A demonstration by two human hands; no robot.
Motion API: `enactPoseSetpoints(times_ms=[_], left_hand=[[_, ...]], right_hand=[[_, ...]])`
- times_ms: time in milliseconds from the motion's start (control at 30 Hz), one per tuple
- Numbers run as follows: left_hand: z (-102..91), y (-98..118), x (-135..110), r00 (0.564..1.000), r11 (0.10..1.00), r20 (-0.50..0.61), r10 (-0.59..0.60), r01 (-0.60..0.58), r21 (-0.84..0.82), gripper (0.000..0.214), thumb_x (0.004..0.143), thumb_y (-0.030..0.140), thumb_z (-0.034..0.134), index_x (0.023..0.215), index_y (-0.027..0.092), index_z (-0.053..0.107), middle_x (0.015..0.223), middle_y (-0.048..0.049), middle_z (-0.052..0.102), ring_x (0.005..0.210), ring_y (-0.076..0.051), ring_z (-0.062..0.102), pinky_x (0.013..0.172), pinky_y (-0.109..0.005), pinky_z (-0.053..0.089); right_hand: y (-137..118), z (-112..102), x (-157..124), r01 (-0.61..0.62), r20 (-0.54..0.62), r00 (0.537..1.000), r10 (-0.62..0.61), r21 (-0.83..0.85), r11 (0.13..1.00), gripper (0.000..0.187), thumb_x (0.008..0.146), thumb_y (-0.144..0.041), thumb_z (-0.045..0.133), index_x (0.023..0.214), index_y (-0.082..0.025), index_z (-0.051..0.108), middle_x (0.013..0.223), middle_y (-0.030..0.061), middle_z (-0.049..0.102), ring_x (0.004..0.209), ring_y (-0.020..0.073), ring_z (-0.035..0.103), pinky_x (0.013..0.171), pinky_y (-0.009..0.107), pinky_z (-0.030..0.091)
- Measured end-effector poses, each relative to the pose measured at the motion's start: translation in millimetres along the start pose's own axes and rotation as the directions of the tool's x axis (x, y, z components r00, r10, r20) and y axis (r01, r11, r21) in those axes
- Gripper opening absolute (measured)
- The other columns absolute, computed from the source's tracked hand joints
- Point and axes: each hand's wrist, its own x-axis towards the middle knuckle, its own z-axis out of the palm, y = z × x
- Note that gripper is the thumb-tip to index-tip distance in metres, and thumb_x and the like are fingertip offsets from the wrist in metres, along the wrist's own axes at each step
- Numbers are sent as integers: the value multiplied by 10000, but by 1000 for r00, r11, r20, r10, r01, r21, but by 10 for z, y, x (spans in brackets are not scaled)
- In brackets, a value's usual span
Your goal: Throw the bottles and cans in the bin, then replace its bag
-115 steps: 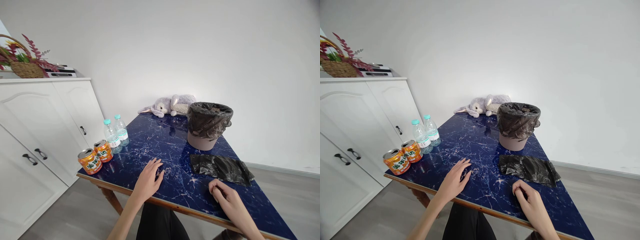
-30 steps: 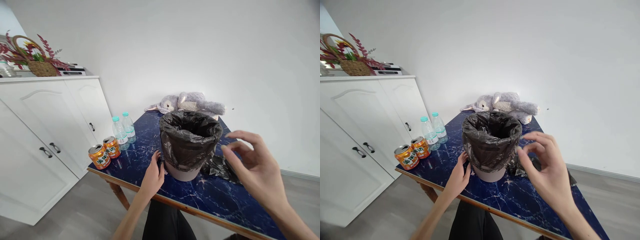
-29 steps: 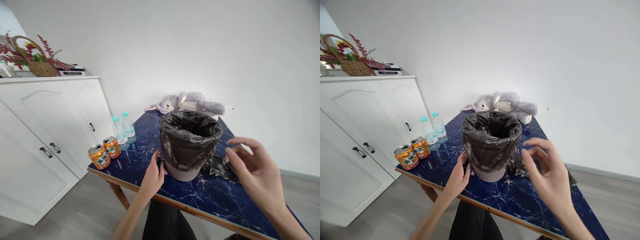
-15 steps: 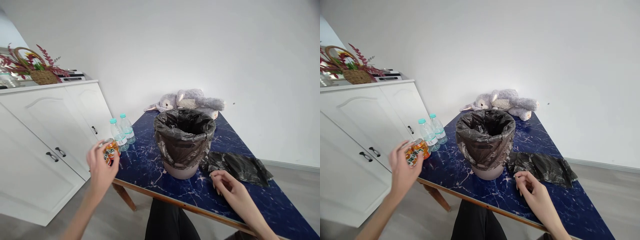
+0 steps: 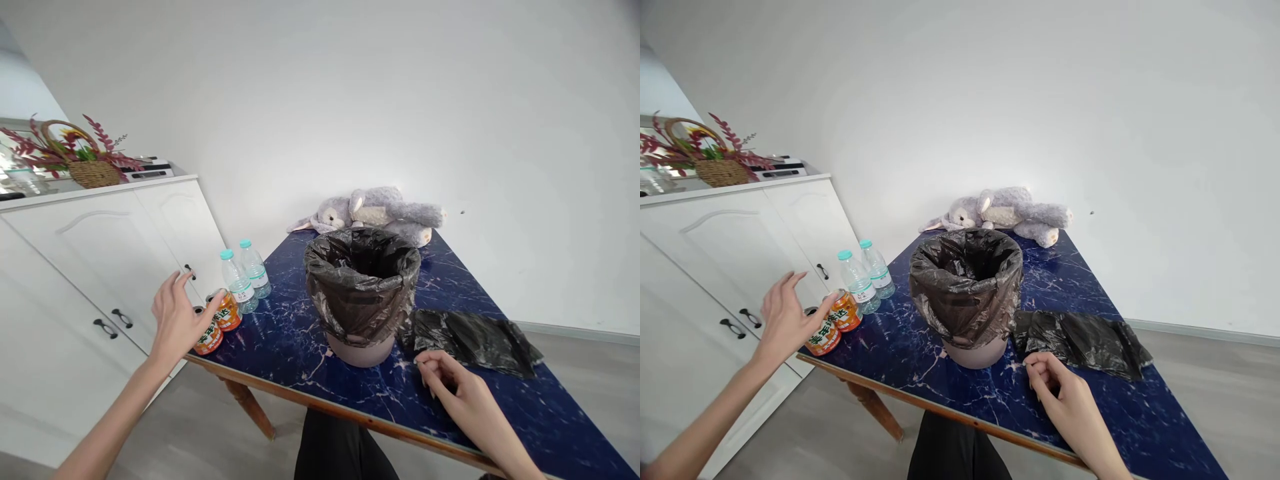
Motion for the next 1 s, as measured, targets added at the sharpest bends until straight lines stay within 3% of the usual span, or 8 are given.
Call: enactPoseSetpoints(times_ms=[167,333,533,700,800,867,933,1000], left_hand=[[116,314,742,983,982,24,184,-185,27,640,998,603,462,1455,160,522,1539,-206,526,1489,-390,399,1228,-533,272],[439,455,1312,924,961,339,176,-235,143,515,999,499,464,1354,148,589,1312,-205,719,1339,-390,572,1218,-619,160],[542,600,1410,894,962,412,176,-245,120,396,991,406,521,1287,169,635,1161,-159,799,1078,-366,734,984,-471,455],[435,799,1361,894,957,382,234,-280,69,382,999,423,547,1288,197,656,1165,-117,802,1030,-359,751,829,-408,519],[190,993,1406,926,956,245,287,-293,-10,390,1028,440,535,1325,213,646,1216,-91,786,1084,-326,745,870,-403,545],[-100,1175,1453,945,937,26,327,-321,-135,371,1030,455,572,1307,226,660,1215,-71,784,1087,-289,746,927,-398,560],[-468,1399,1479,919,892,-223,325,-376,-251,347,1001,434,663,1288,240,674,1204,-50,785,1065,-245,747,990,-393,568],[-850,1646,1455,851,831,-442,284,-448,-329,342,955,379,758,1260,242,687,1192,-29,785,1026,-199,749,1006,-379,585]], right_hand=[[-34,7,10,9,-19,1000,-9,11,1000,379,986,-591,567,1030,-241,707,738,18,677,654,195,626,598,267,505],[-34,15,24,16,-28,999,-15,32,999,383,1001,-596,548,1011,-240,690,729,11,664,644,188,610,608,263,505],[-56,10,33,21,-12,1000,-20,56,998,360,1012,-565,550,1021,-245,715,748,14,672,663,189,608,616,253,499],[-30,21,36,31,-13,999,-30,60,998,361,1031,-547,526,1041,-234,704,733,11,626,654,179,559,603,248,474],[35,50,44,11,18,1000,-12,60,998,377,1039,-557,500,1054,-231,687,750,7,602,656,170,540,599,238,455],[85,71,53,-4,41,999,2,58,998,380,1046,-561,482,1075,-233,673,777,9,598,669,166,528,603,234,442],[121,86,61,-9,51,999,6,60,998,375,1049,-561,476,1089,-236,658,793,9,593,689,167,523,621,238,439],[136,92,64,-16,56,998,13,64,998,373,1048,-568,475,1084,-239,649,794,7,589,693,169,519,629,244,435]])
